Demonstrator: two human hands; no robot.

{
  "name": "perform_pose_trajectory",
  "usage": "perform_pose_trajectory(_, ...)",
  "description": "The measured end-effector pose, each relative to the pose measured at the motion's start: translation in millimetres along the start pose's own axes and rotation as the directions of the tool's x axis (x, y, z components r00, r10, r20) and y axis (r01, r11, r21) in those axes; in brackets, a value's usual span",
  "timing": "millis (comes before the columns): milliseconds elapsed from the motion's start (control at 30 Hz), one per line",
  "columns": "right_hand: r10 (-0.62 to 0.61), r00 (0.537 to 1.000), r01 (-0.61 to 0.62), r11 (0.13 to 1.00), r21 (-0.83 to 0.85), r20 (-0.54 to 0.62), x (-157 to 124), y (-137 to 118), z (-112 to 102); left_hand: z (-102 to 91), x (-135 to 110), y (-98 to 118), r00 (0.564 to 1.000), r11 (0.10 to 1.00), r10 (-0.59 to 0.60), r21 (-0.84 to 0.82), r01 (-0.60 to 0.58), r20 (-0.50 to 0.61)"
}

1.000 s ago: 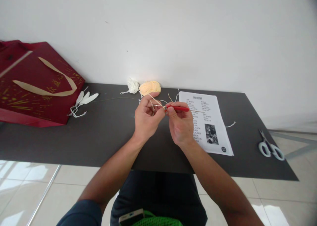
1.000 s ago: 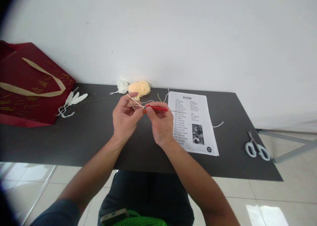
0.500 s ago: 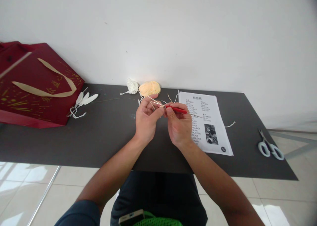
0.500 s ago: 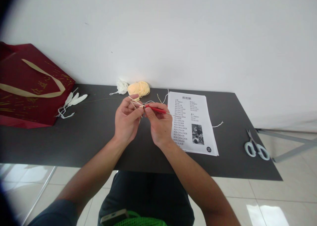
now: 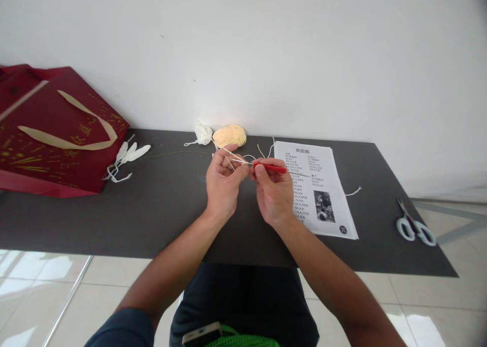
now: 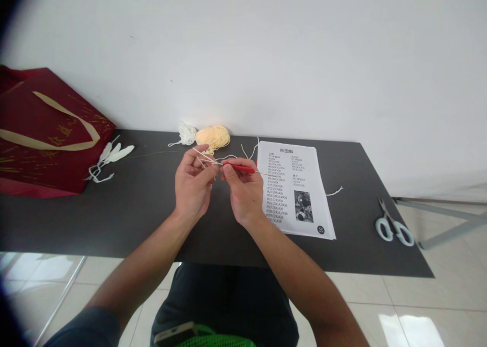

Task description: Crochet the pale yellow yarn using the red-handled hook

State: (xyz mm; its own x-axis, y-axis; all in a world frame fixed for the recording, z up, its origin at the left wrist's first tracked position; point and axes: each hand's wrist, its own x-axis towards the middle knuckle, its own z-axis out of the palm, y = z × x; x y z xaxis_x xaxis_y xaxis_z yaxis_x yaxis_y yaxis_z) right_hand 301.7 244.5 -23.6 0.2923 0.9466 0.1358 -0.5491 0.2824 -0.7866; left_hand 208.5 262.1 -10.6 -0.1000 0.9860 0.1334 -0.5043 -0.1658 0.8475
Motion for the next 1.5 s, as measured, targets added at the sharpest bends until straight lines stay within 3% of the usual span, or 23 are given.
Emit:
perform_pose_trajectory(733,0.059,0.998,-0.06,0.998,0.035,0.014,0.1,-4.9,3.2,-0.9,-2.9,0.8,1.0,0.999,-0.005,0.033,0.005,-0.014)
perform_pose_trajectory(1100,0.093,0.995,-0.095,0.995,0.024,0.046,1.3,-9.8,2.2,-1.6,-8.0,0.9,0.989,0.974,0.146,0.174,-0.143,-0.002)
perform_pose_trajectory(1500,0.113,0.988,-0.118,0.992,0.044,0.103,6.4,-19.5,-3.1,-2.9,-10.2,2.9,0.983,0.967,0.181,0.176,-0.182,0.023)
